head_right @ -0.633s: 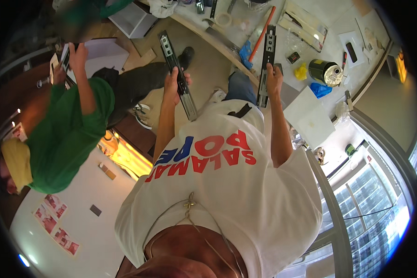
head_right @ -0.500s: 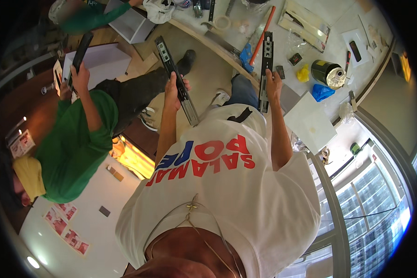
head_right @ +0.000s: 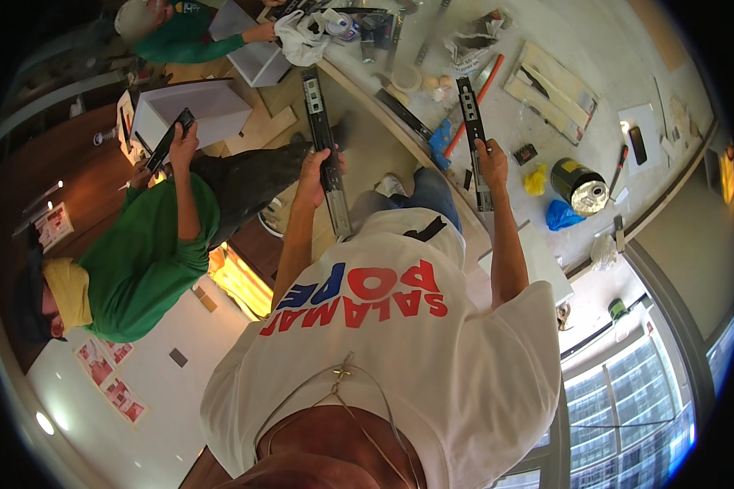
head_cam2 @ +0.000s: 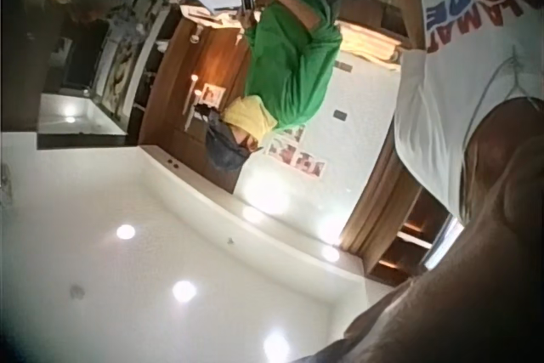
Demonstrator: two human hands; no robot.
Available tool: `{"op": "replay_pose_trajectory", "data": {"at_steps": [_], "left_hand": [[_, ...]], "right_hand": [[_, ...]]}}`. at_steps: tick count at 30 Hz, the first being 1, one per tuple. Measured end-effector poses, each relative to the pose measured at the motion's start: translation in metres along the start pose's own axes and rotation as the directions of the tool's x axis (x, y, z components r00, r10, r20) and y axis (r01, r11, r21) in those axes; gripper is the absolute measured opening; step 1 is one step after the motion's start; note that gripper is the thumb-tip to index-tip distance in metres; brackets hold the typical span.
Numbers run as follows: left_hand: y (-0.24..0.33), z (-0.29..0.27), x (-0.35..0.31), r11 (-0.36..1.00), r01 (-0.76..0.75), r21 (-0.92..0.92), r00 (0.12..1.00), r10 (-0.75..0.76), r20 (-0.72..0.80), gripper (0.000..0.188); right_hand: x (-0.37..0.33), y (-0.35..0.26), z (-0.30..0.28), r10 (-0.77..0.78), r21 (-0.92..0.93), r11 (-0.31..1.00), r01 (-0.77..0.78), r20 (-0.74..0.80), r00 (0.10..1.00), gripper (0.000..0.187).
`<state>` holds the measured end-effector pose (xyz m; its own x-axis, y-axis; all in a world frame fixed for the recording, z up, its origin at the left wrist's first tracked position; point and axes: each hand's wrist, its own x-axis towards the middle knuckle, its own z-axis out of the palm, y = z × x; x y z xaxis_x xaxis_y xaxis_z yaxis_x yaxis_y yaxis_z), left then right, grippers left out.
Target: The person assembles metal hardware components at a workbench, using a small brush to clean parts and a screwdriver to fasten them. They handle multiple metal rails and brackets, aligning and securing them together while a coworker works nearby.
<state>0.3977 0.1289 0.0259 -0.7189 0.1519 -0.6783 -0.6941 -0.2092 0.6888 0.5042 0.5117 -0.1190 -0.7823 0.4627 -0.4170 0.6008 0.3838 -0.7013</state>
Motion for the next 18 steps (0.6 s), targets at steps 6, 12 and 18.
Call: {"op": "replay_pose_trajectory", "data": {"at_steps": [6, 12, 18], "left_hand": [[0.006, 0.01, 0.004, 0.995, -0.034, 0.091, 0.999, 0.032, 0.022, 0.021], [0.008, 0.018, 0.01, 0.983, -0.04, 0.18, 0.999, 0.038, 0.019, 0.033], [0.013, 0.025, 0.019, 0.967, 0.005, 0.254, 1.0, -0.005, -0.001, 0.04]], "right_hand": [[0.016, 0.007, 0.011, 0.091, 0.119, 0.988, -0.097, 0.052, 0.995, 0.048], [0.002, 0.008, 0.022, 0.105, 0.12, 0.986, -0.116, 0.094, 0.99, 0.046], [-0.025, 0.005, 0.025, 0.093, 0.117, 0.988, -0.098, 0.051, 0.994, 0.047]]}}
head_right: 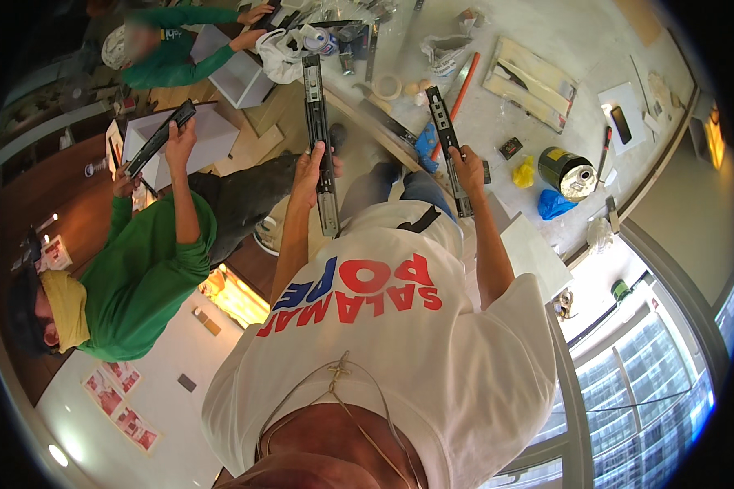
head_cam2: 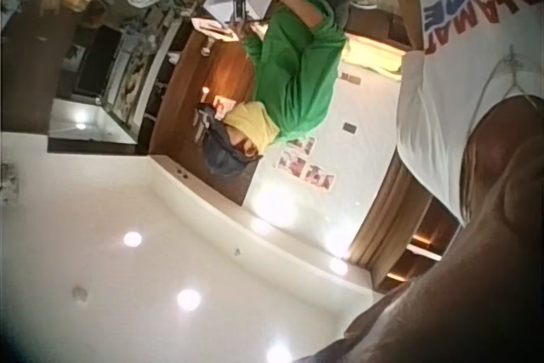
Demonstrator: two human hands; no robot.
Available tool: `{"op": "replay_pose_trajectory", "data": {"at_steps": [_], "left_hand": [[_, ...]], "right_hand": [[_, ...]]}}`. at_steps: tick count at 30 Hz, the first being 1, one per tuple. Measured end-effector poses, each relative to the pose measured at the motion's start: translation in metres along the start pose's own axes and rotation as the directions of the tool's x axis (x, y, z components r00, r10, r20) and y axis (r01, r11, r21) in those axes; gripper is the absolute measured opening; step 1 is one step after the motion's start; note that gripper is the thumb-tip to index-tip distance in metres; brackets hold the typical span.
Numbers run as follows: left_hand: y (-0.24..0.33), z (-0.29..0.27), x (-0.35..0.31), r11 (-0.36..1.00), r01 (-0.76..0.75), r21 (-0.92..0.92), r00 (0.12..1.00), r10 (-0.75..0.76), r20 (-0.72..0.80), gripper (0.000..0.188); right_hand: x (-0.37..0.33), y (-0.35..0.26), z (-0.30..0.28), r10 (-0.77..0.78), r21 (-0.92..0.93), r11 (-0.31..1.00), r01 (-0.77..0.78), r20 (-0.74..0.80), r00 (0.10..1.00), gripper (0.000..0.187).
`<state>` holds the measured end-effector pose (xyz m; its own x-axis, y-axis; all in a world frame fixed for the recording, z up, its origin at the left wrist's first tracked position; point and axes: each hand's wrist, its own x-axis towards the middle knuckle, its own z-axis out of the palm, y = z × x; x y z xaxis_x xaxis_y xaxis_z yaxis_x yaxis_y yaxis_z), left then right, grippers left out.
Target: The person assembles metal hardware components at a workbench, using a small brush to clean parts and a screwdriver to fasten them. They handle multiple metal rails and brackets, aligning and securing them together while a coworker works nearby.
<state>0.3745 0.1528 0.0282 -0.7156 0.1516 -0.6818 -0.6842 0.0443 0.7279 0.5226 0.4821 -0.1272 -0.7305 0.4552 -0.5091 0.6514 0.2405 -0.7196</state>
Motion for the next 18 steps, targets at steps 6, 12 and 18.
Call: {"op": "replay_pose_trajectory", "data": {"at_steps": [6, 12, 18], "left_hand": [[0.01, 0.004, -0.002, 0.993, -0.017, 0.115, 1.0, 0.014, 0.019, 0.04], [-0.001, -0.004, -0.018, 0.984, -0.014, 0.177, 1.0, 0.011, 0.022, 0.045], [-0.011, -0.009, -0.029, 0.981, 0.036, 0.19, 0.999, -0.035, -0.008, 0.042]], "right_hand": [[-0.015, 0.006, 0.0, 0.008, -0.041, 0.999, -0.011, -0.068, 0.998, 0.049], [-0.014, 0.005, -0.001, 0.001, -0.045, 0.999, -0.004, -0.064, 0.998, 0.048], [-0.01, -0.002, 0.003, 0.009, 0.008, 1.0, -0.009, -0.041, 0.999, 0.048]]}}
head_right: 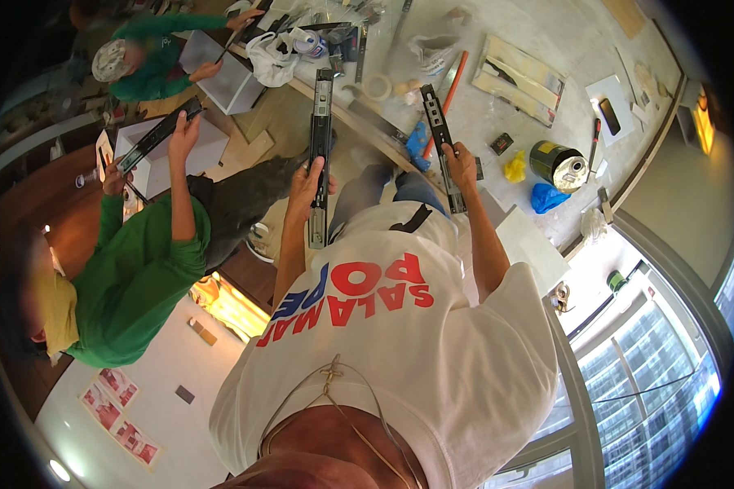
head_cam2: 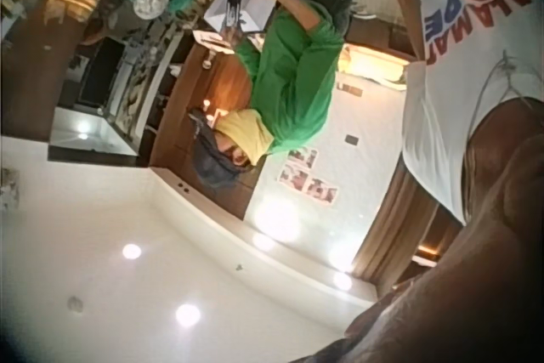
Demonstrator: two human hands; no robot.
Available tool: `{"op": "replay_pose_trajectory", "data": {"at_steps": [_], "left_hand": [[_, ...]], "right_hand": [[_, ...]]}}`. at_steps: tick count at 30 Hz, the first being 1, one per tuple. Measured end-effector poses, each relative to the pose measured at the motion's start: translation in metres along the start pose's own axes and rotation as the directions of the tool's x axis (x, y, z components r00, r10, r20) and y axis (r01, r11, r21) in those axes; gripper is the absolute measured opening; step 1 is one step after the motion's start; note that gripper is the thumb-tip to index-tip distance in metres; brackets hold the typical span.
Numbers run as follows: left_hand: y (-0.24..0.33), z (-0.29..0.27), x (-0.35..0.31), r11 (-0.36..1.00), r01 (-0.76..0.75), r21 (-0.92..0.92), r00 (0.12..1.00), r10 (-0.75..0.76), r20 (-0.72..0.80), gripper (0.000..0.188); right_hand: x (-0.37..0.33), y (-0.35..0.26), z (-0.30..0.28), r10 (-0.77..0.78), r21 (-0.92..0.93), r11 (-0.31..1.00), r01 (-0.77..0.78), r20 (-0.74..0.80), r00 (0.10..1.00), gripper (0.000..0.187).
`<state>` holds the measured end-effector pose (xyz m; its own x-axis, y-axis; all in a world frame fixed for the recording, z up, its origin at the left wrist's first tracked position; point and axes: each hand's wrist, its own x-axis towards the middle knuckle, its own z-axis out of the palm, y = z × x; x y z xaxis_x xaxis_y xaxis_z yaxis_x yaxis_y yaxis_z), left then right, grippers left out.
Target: The person assembles metal hardware components at a workbench, using a small brush to clean parts and a screwdriver to fasten them. They handle multiple metal rails and brackets, aligning and securing them together while a coworker works nearby.
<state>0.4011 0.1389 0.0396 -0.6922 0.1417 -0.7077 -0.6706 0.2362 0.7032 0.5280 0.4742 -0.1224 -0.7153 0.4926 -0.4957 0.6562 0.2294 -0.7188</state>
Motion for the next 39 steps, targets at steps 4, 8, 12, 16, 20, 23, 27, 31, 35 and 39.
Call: {"op": "replay_pose_trajectory", "data": {"at_steps": [4, 8, 12, 16, 20, 23, 27, 31, 35, 39], "left_hand": [[-0.008, -0.007, -0.002, 0.999, -0.015, 0.044, 0.999, 0.013, 0.037, 0.04], [-0.014, -0.009, -0.007, 0.996, -0.004, 0.09, 0.998, -0.001, 0.056, 0.038], [-0.015, -0.006, -0.016, 0.994, 0.019, 0.108, 0.998, -0.025, 0.053, 0.039], [-0.02, -0.004, -0.021, 0.993, 0.025, 0.117, 0.998, -0.031, 0.052, 0.04], [-0.021, -0.003, -0.023, 0.993, 0.017, 0.12, 0.998, -0.024, 0.056, 0.041], [-0.024, -0.003, -0.023, 0.992, 0.01, 0.126, 0.998, -0.018, 0.061, 0.04], [-0.031, -0.005, -0.019, 0.992, -0.008, 0.126, 0.997, -0.002, 0.082, 0.038], [-0.033, -0.005, -0.02, 0.993, 0.007, 0.121, 0.996, -0.018, 0.089, 0.038], [-0.038, -0.006, -0.021, 0.993, 0.004, 0.122, 0.994, -0.016, 0.104, 0.042], [-0.034, -0.007, -0.021, 0.989, -0.022, 0.149, 0.989, 0.0, 0.146, 0.043]], "right_hand": [[-0.005, -0.005, 0.004, -0.022, -0.045, 0.999, 0.022, 0.003, 1.0, 0.047], [-0.011, -0.005, 0.005, -0.027, -0.074, 0.997, 0.03, 0.04, 0.999, 0.047], [-0.014, 0.001, 0.007, -0.067, -0.133, 0.989, 0.071, 0.033, 0.997, 0.047], [-0.015, 0.009, 0.007, -0.068, -0.1, 0.993, 0.07, 0.029, 0.997, 0.047], [-0.011, 0.018, 0.005, -0.095, -0.102, 0.99, 0.095, 0.005, 0.996, 0.048], [-0.009, 0.021, 0.002, -0.108, -0.111, 0.988, 0.105, -0.017, 0.994, 0.048], [-0.008, 0.018, -0.003, -0.068, -0.1, 0.993, 0.067, -0.006, 0.998, 0.048], [-0.008, 0.02, -0.004, -0.051, -0.074, 0.996, 0.051, -0.009, 0.999, 0.049], [-0.013, 0.029, -0.003, -0.033, -0.122, 0.992, 0.028, -0.037, 0.999, 0.051], [-0.021, 0.04, 0.002, -0.046, -0.129, 0.991, 0.034, -0.087, 0.995, 0.051]]}}
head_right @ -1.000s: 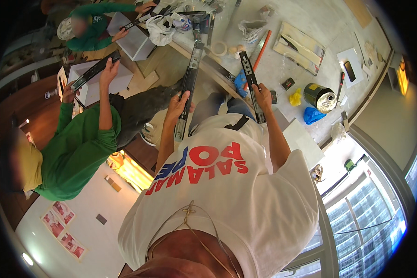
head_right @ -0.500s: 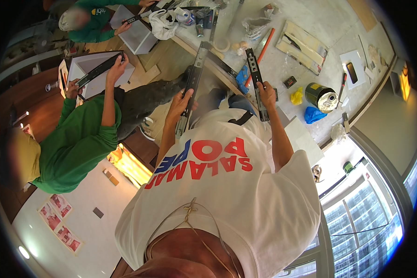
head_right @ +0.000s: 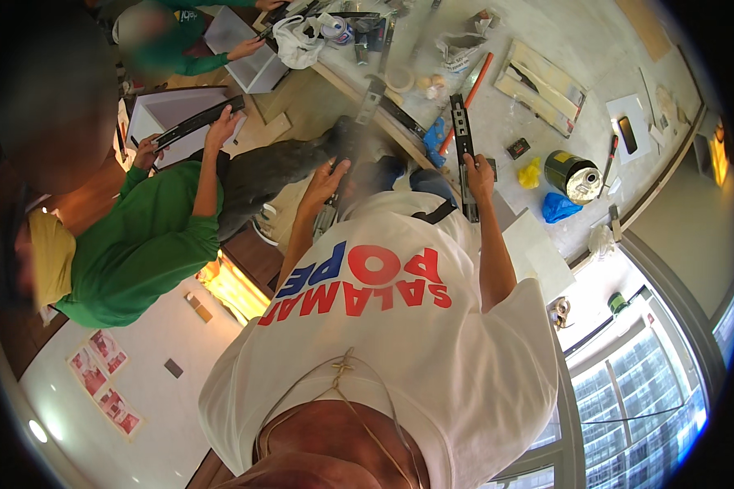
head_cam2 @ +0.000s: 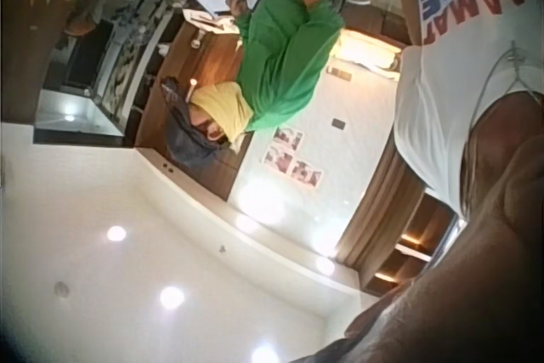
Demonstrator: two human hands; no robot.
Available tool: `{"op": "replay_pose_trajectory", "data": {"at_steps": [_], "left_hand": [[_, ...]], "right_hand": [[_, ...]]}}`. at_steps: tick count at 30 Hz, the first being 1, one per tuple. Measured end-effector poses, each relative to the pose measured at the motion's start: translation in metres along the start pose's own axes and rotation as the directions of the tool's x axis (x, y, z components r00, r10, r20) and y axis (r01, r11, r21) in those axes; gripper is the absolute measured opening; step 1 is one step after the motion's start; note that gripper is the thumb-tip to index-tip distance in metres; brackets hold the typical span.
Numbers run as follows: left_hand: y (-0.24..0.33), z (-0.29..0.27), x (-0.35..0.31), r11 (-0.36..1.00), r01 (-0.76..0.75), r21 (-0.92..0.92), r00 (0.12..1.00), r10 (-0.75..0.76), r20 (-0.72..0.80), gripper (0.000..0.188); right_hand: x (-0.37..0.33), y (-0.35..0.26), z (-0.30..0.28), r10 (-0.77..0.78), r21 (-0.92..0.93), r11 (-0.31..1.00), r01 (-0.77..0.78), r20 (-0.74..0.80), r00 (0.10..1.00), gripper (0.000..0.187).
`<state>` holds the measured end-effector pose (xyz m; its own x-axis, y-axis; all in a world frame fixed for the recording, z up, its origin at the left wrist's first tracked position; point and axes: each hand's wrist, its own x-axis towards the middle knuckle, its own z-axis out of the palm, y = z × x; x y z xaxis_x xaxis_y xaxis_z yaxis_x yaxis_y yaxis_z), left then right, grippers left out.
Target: The person assembles metal hardware components at a workbench, using a small brush to clean parts and a screwdriver to fasten them. They handle multiple metal rails and brackets, aligning and securing them together while a coworker works nearby.
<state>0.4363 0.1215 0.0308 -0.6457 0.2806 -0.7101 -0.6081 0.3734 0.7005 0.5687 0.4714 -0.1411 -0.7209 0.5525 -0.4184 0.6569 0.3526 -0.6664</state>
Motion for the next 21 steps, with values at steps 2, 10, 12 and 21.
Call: {"op": "replay_pose_trajectory", "data": {"at_steps": [2, 10, 12, 21], "left_hand": [[-0.001, 0.0, 0.001, 1.0, -0.023, -0.002, 1.0, 0.023, 0.014, 0.043], [0.012, -0.004, 0.0, 0.998, 0.056, -0.003, 0.998, -0.056, 0.025, 0.038], [0.011, -0.005, 0.0, 0.999, 0.044, 0.0, 0.999, -0.044, 0.03, 0.038], [0.015, -0.006, -0.003, 1.0, 0.007, 0.009, 1.0, -0.007, 0.029, 0.039]], "right_hand": [[-0.004, 0.002, -0.001, 0.007, 0.032, 0.999, -0.008, 0.021, 1.0, 0.051], [-0.009, -0.002, -0.001, 0.022, 0.037, 0.999, -0.024, 0.046, 0.999, 0.052], [-0.007, -0.004, 0.0, 0.038, 0.028, 0.999, -0.04, 0.068, 0.997, 0.052], [0.0, -0.013, 0.006, 0.026, 0.013, 1.0, -0.028, 0.095, 0.995, 0.051]]}}
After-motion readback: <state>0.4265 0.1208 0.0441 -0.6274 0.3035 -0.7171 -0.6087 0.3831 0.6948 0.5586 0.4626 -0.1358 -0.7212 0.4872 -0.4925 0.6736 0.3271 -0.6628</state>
